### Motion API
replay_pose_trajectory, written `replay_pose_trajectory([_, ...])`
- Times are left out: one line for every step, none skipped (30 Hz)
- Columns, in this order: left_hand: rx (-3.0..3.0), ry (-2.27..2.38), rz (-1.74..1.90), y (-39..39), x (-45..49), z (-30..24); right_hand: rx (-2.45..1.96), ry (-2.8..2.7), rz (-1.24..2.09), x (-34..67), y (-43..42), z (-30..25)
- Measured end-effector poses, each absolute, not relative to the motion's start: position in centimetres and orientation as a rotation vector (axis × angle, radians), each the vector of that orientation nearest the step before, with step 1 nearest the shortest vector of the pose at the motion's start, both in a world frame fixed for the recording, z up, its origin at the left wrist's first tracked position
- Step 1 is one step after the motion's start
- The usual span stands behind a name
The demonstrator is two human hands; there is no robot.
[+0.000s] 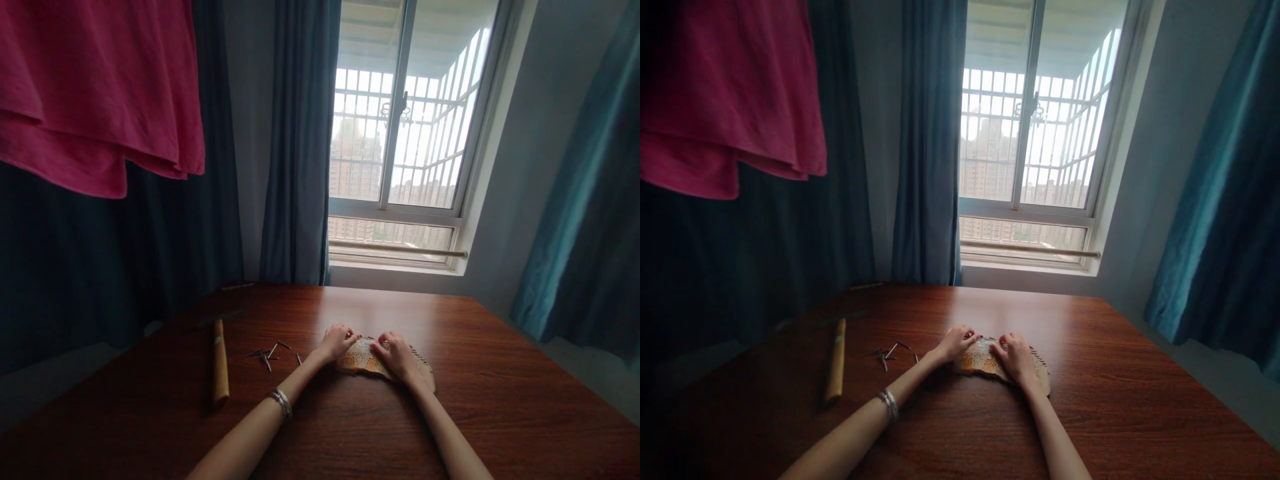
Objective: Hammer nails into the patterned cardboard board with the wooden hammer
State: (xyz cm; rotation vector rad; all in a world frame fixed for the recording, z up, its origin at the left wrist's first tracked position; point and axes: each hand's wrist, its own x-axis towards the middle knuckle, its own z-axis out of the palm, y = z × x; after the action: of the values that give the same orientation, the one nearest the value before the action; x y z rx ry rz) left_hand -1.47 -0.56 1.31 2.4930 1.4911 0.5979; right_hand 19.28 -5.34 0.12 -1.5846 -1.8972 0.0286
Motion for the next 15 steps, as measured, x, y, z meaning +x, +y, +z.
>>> replay_pose_trajectory([2.503,1.409,0.583,-0.6,-1.8,1.5,-1.573,-1.894,0.052,19.3,-5.2,0.3])
replay_pose_trajectory([2.527,1.315,0.569,-0.7,-2.1,1.8,-1.557,-1.898,0.072,19.4,-5.1,0.5])
replay_pose_trajectory([2.556,1.218,0.547,-0.8,-2.5,2.0,-1.538,-1.910,0.095,19.6,-5.0,0.7])
replay_pose_trajectory([2.582,1.128,0.513,-1.0,-2.8,2.2,-1.518,-1.926,0.122,20.0,-4.9,0.9])
replay_pose_trajectory([2.600,1.056,0.467,-1.1,-3.0,2.4,-1.499,-1.941,0.159,20.4,-4.9,1.2])
replay_pose_trajectory([2.609,1.006,0.422,-1.3,-3.2,2.5,-1.484,-1.952,0.208,20.9,-4.9,1.3])
replay_pose_trajectory([2.611,0.976,0.384,-1.4,-3.3,2.6,-1.475,-1.958,0.273,21.5,-5.0,1.4])
replay_pose_trajectory([2.610,0.961,0.359,-1.6,-3.4,2.6,-1.471,-1.958,0.342,22.1,-5.1,1.4])
replay_pose_trajectory([2.606,0.957,0.346,-1.6,-3.5,2.5,-1.474,-1.961,0.405,22.7,-5.3,1.4])
replay_pose_trajectory([2.602,0.961,0.348,-1.7,-3.5,2.4,-1.485,-1.972,0.446,23.2,-5.5,1.3])
replay_pose_trajectory([2.598,0.970,0.360,-1.8,-3.5,2.2,-1.506,-1.991,0.467,23.6,-5.7,1.1])
replay_pose_trajectory([2.596,0.984,0.379,-1.8,-3.5,2.1,-1.537,-2.013,0.472,23.9,-5.9,0.9])
replay_pose_trajectory([2.595,0.998,0.400,-1.9,-3.5,1.9,-1.576,-2.035,0.469,24.1,-6.0,0.8])
replay_pose_trajectory([2.596,1.013,0.421,-1.9,-3.5,1.8,-1.619,-2.055,0.465,24.2,-6.1,0.6])
replay_pose_trajectory([2.601,1.026,0.442,-2.0,-3.5,1.8,-1.658,-2.069,0.465,24.2,-6.2,0.5])
